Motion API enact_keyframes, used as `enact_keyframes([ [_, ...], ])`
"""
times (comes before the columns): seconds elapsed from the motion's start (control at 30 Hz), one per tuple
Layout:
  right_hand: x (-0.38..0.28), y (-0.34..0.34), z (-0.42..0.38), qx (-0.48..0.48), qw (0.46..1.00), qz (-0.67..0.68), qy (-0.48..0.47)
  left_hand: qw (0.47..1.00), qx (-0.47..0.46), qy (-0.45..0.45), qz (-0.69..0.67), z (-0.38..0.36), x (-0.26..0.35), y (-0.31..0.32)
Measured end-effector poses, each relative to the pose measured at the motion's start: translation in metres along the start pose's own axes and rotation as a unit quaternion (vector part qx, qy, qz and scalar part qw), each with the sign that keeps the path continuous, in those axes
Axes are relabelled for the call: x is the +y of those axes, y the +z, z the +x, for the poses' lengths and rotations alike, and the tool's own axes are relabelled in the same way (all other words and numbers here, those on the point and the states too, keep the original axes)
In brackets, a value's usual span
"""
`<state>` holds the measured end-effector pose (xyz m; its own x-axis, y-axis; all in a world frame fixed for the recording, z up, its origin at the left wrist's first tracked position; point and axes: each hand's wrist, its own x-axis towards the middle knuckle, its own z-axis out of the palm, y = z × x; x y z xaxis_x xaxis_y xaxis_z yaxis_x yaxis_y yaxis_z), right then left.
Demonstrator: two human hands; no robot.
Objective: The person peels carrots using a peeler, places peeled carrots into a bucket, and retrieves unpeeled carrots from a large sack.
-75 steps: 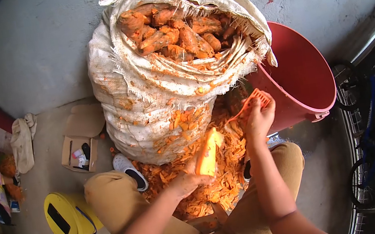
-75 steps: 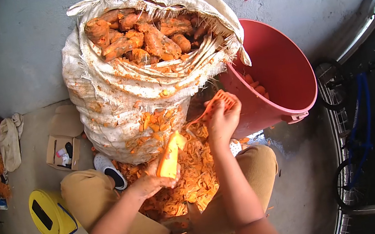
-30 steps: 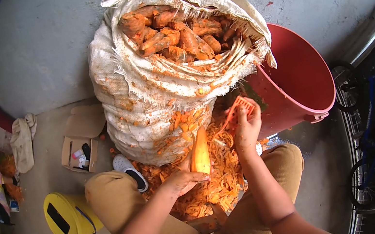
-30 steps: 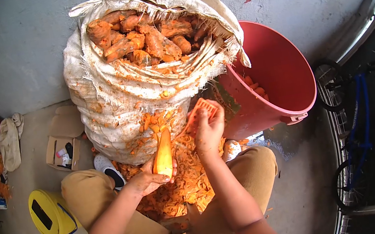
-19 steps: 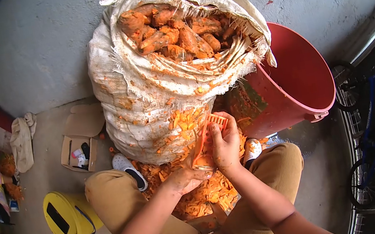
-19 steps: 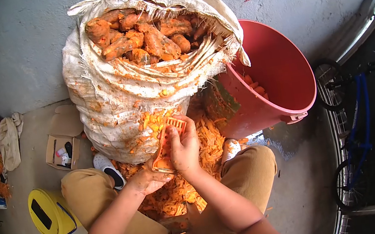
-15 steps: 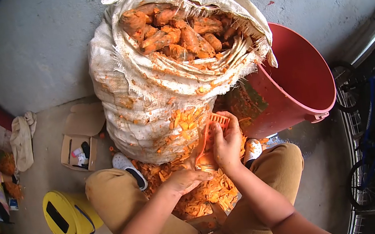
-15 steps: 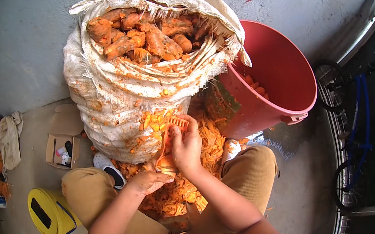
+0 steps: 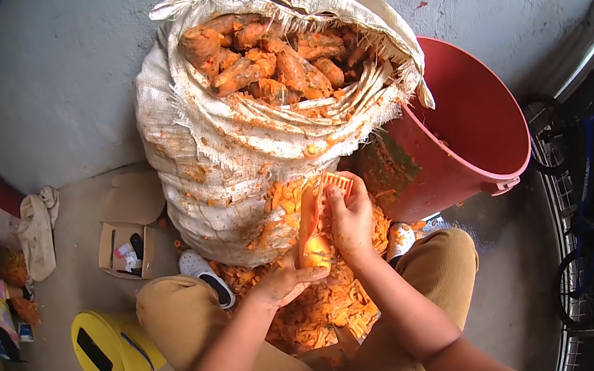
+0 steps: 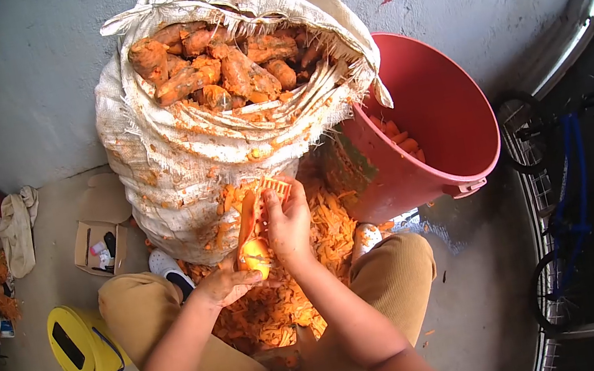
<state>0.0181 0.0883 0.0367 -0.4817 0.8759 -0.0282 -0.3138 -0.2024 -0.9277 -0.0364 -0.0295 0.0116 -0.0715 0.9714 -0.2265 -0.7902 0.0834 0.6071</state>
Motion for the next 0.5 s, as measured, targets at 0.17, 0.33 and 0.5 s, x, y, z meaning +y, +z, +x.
enact_keyframes([
  [0.17, 0.000, -0.001, -0.005, -0.024, 0.995, -0.088, -0.046, 0.994, 0.064, -0.009, 0.092, 0.001, -0.003, 0.005],
  [0.33, 0.001, -0.003, -0.006, -0.008, 0.986, -0.151, -0.068, 0.996, 0.049, -0.004, 0.080, -0.001, -0.009, -0.001],
  [0.5, 0.005, -0.007, -0.003, 0.031, 0.975, -0.183, -0.123, 0.997, 0.036, 0.010, 0.064, 0.000, -0.012, -0.001],
])
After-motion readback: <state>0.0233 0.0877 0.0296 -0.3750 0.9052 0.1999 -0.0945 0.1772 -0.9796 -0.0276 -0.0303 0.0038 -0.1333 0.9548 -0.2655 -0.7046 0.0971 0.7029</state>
